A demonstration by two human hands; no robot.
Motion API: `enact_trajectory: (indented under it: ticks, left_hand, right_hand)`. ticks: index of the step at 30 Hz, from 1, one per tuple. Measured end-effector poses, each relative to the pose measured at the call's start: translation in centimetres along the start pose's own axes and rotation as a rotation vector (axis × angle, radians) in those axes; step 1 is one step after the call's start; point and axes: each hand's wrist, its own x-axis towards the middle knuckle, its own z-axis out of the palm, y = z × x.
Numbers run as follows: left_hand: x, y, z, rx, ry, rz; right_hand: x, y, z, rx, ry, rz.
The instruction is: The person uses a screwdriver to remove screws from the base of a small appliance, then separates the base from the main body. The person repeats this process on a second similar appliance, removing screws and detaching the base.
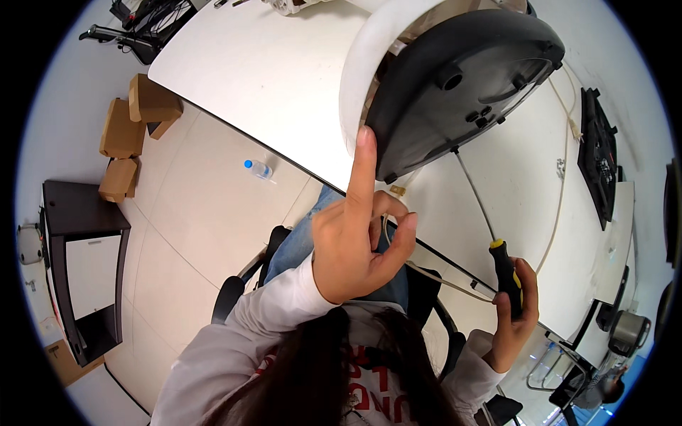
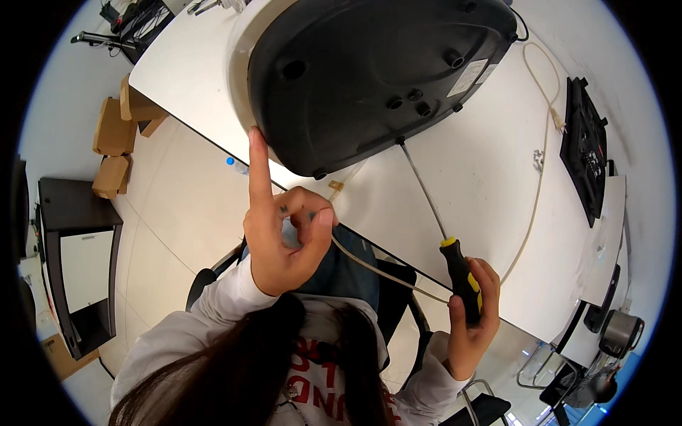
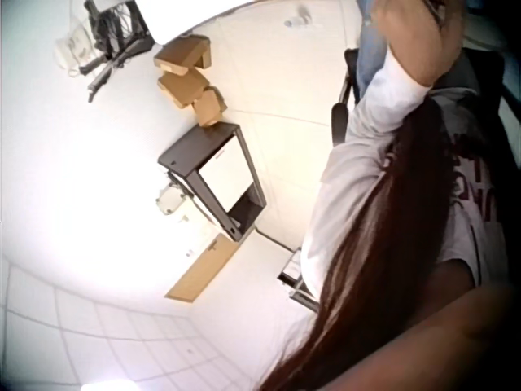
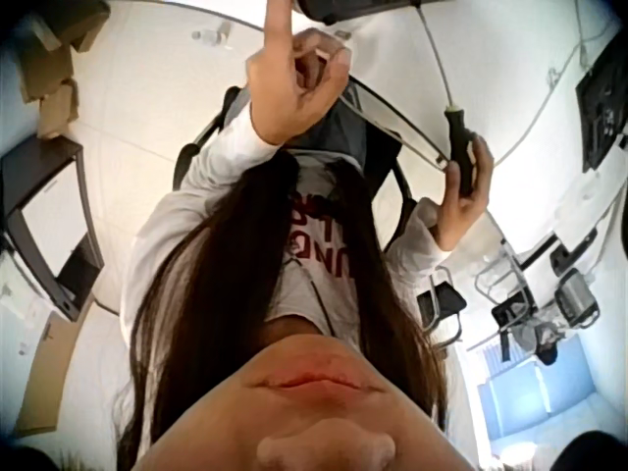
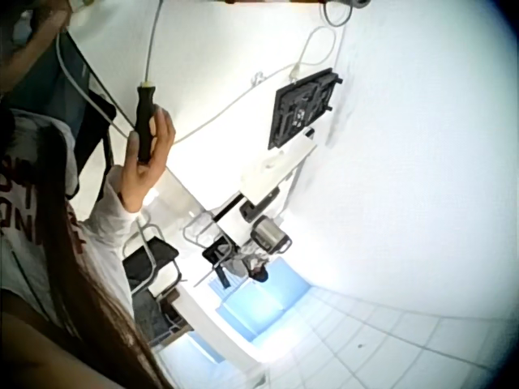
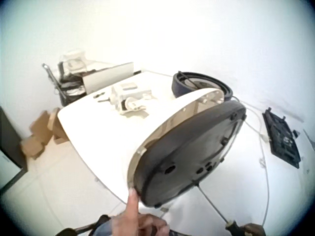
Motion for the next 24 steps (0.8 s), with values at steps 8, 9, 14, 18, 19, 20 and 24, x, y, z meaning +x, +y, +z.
enact_trajectory:
  ticks: [8,9,14,18,19,20,24]
  left_hand:
    - [0.0,1.3,-0.4,-0.560,-0.087,-0.083]
    - [0.0,1.3,-0.8,-0.614,-0.139,-0.092]
    - [-0.1,1.2,-0.9,-0.380,-0.222,-0.012]
    - [-0.3,0.8,-0.2,-0.232,-0.243,0.018]
    - [-0.3,0.6,-0.3,-0.193,-0.242,0.042]
    - [-0.2,0.3,-0.3,-0.159,-0.242,0.069]
    - [0.0,-0.3,0.2,-0.109,-0.180,0.166]
  right_hand:
    - [-0.1,0.0,0.1,-0.018,0.019,0.014]
    - [-0.1,0.1,0.1,-0.027,0.019,0.005]
    - [0.1,0.4,-0.1,-0.029,0.035,0.000]
    - [0.2,0.9,-0.3,-0.009,0.064,0.003]
    - [0.2,0.8,-0.2,0.006,0.068,0.012]
    - [0.2,0.6,-0.2,0.019,0.078,0.021]
    - [0.3,0.6,-0.2,0.000,0.101,0.021]
